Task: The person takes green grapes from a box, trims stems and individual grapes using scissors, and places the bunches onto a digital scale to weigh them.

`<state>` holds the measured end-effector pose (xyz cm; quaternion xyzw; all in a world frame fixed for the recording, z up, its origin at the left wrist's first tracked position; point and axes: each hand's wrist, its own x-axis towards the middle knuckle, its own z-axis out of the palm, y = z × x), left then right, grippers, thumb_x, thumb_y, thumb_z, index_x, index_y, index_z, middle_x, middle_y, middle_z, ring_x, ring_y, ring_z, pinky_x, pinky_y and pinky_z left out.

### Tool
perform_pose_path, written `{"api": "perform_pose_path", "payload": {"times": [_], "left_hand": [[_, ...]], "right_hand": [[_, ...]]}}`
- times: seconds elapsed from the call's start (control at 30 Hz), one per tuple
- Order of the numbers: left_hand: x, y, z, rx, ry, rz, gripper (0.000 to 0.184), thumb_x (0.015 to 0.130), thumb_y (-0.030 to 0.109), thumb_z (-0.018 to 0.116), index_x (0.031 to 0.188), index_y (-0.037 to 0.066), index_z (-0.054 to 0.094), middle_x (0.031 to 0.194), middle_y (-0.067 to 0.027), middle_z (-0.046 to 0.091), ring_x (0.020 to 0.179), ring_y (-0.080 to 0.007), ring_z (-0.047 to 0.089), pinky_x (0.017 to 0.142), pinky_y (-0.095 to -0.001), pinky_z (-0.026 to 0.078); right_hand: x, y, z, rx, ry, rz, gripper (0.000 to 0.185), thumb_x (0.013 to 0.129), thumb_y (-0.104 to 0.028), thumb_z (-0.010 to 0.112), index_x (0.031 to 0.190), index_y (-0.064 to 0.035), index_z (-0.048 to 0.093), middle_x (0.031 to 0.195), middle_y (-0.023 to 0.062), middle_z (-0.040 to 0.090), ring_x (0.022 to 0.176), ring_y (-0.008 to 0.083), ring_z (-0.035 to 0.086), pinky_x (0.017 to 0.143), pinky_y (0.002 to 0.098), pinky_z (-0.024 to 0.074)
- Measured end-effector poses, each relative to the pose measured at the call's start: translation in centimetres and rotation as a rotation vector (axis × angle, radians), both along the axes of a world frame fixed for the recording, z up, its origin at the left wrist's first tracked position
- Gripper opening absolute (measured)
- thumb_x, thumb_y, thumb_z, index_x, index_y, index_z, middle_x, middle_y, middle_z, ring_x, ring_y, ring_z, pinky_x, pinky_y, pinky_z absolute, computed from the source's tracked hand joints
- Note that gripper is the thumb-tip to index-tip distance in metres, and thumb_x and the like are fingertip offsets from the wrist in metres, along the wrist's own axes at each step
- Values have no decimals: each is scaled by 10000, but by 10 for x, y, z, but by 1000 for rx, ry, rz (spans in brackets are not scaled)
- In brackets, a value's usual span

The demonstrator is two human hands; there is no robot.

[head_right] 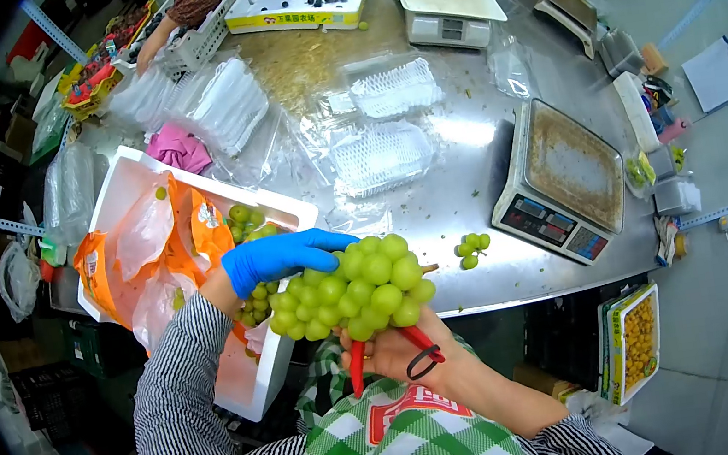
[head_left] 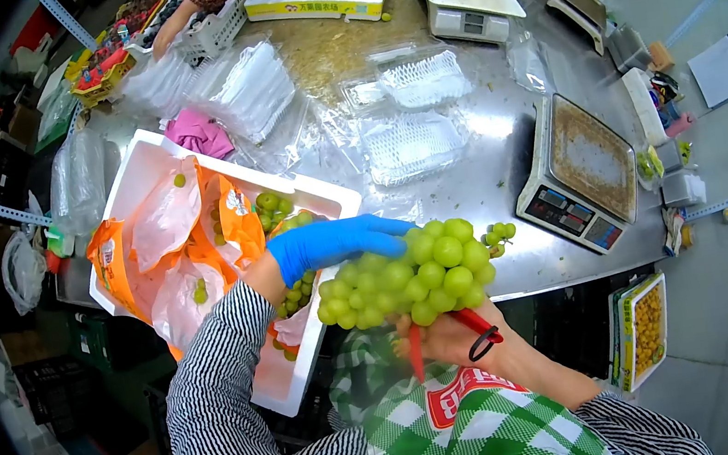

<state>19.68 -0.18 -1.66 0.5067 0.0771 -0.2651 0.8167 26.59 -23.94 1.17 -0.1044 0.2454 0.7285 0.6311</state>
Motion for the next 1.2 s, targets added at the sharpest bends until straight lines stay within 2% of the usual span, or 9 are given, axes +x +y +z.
{"api": "perform_pose_path", "payload": {"times": [0.23, 0.37, 0.6, 0.73, 0.83, 0.93, 0.97, 1.13, 1.2], "left_hand": [[-23, -22, -6, -74, -70, 169, 828, 821, 315, 689, 1493, 12, 312, 1463, -102, 447, 1322, -199, 444, 1121, -342, 326], [-42, -34, 0, -37, -120, 308, 951, 701, 288, 763, 1493, 18, 311, 1463, -90, 444, 1341, -198, 419, 1140, -354, 294], [-83, -66, 0, -65, -174, 467, 1054, 575, 306, 893, 1440, -4, 378, 1400, -88, 503, 1282, -200, 486, 1104, -361, 353], [-89, -78, 20, 49, -204, 477, 980, 575, 318, 901, 1383, -12, 457, 1333, -111, 564, 1233, -205, 531, 1084, -369, 382], [-89, -82, 27, 121, -219, 395, 878, 635, 238, 851, 1391, 11, 466, 1338, -118, 562, 1229, -195, 525, 1082, -361, 383], [-89, -88, 37, 200, -189, 345, 830, 665, 231, 837, 1388, 33, 480, 1321, -119, 574, 1207, -194, 538, 1065, -355, 405], [-91, -89, 40, 254, -157, 326, 828, 665, 233, 838, 1386, 36, 483, 1314, -116, 579, 1201, -192, 542, 1060, -354, 410], [-103, -109, 16, 363, -290, 386, 788, 686, 204, 837, 1377, 44, 495, 1300, -110, 590, 1163, -182, 566, 1023, -352, 449], [-108, -118, 18, 124, -79, 449, 776, 697, 179, 833, 1380, 43, 490, 1318, -113, 578, 1190, -190, 548, 1041, -361, 432]], "right_hand": [[15, -3, 10, -80, -226, 158, 524, 1007, -437, 388, 1321, -27, 476, 1173, 166, 600, 1008, 288, 611, 904, 543, 475], [22, -10, 25, -103, -288, 292, 547, 1023, -468, 344, 1346, -41, 456, 1191, 173, 598, 1020, 299, 619, 901, 563, 483], [52, -27, 27, -138, -559, 393, 445, 1010, -321, 463, 1305, 12, 481, 1146, 178, 616, 973, 295, 641, 853, 543, 533], [87, -4, 50, 32, -1080, 261, 353, 897, -98, 639, 1214, 15, 532, 950, 104, 644, 806, 176, 632, 770, 328, 525], [90, 20, 79, 308, -1504, 584, 353, 857, -134, 718, 1150, -32, 550, 850, 1, 563, 726, 95, 512, 700, 236, 435], [85, 45, 102, 646, -1744, 957, 419, 839, -262, 749, 1130, -23, 564, 832, 82, 601, 747, 158, 574, 687, 290, 465], [80, 47, 100, 708, -1795, 979, 455, 834, -317, 741, 1115, -1, 572, 771, 165, 620, 710, 247, 625, 652, 350, 484], [66, 56, 102, 775, -1898, 1244, 427, 816, -316, 726, 1010, 33, 576, 652, 207, 607, 633, 378, 629, 595, 444, 484], [60, 53, 94, 877, -1943, 1225, 409, 811, -301, 723, 985, 35, 570, 668, 217, 612, 654, 393, 631, 609, 457, 489]]}}
